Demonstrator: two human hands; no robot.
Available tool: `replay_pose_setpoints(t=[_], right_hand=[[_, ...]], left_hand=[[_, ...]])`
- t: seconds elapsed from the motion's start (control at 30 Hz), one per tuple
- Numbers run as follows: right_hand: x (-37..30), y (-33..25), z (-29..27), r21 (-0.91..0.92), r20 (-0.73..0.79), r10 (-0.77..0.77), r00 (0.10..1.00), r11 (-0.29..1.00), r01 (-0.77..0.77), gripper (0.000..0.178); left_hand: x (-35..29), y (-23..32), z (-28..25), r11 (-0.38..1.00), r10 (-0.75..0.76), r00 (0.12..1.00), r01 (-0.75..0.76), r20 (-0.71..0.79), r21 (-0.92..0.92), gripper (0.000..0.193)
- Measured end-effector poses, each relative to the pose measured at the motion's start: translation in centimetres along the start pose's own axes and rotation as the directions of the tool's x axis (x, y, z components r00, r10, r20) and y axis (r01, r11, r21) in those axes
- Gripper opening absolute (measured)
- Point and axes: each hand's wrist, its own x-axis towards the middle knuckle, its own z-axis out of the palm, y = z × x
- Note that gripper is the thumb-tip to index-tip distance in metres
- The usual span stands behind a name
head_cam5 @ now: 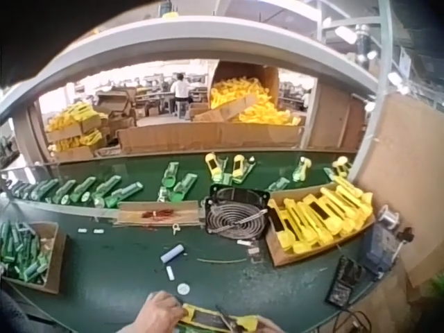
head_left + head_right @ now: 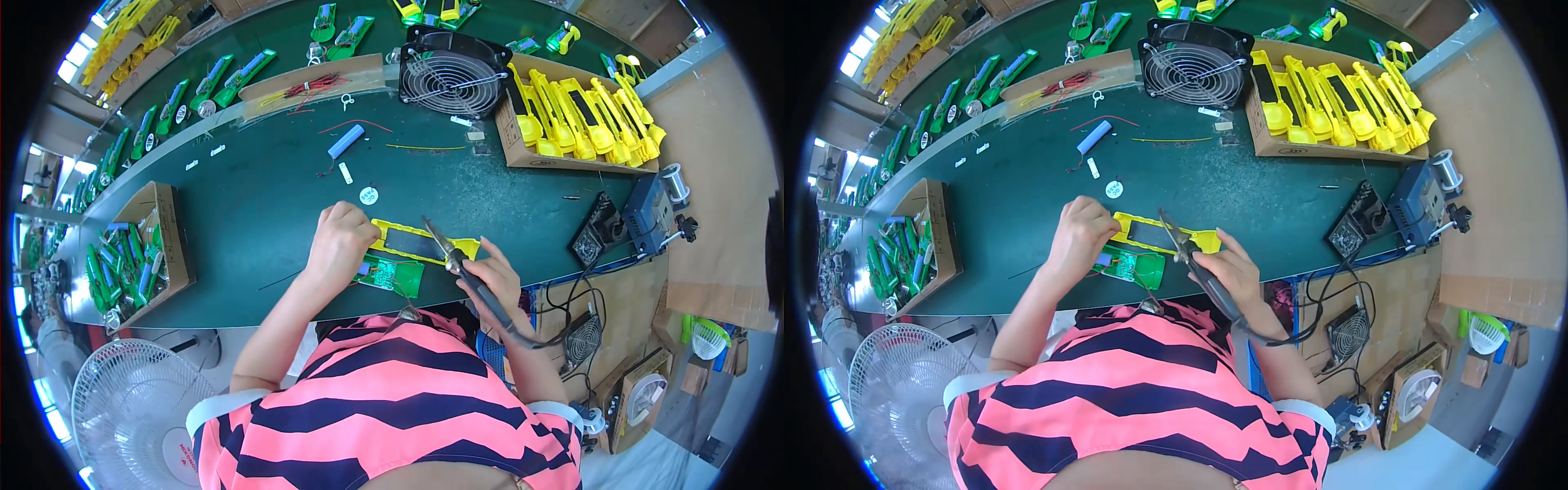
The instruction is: Soldering components and wires onto small circuit boards for flashlights on an assembly line.
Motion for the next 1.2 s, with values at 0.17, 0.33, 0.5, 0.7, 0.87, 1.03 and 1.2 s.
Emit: replay_pose_setpoints(t=[0.17,0.33,0.5,0.7,0.87,1.03,1.2], right_hand=[[-0.5,-0.6,3.4,0.686,-0.064,0.689,0.722,0.556,-0.470,0.015],[0.2,0.2,3.8,0.733,0.051,0.778,0.627,0.396,-0.552,0.013],[0.5,0.2,4.2,0.745,0.087,0.763,0.640,0.377,-0.550,0.012],[0.5,0.1,4.3,0.730,0.064,0.757,0.650,0.409,-0.548,0.012],[0.3,0.3,3.9,0.738,0.108,0.742,0.662,0.386,-0.553,0.013],[0.1,-1.1,2.5,0.704,-0.091,0.686,0.722,0.557,-0.440,0.017],[-0.9,-2.2,0.1,0.207,-0.168,0.421,0.891,0.899,-0.386,0.024]], left_hand=[[1.7,-0.4,0.2,1.000,0.001,0.972,-0.004,0.237,0.014,0.006],[2.4,0.2,0.3,0.988,-0.033,0.944,-0.019,0.327,0.154,0.010],[2.4,0.4,0.3,0.977,-0.041,0.940,-0.033,0.340,0.209,0.010],[2.5,0.5,0.3,0.977,-0.047,0.937,-0.029,0.347,0.210,0.008],[2.7,0.6,0.3,0.967,-0.068,0.924,-0.032,0.375,0.254,0.007],[2.8,0.4,0.5,0.964,-0.054,0.924,-0.051,0.379,0.260,0.006],[2.6,0.3,0.5,0.964,-0.038,0.942,-0.054,0.332,0.261,0.005]])
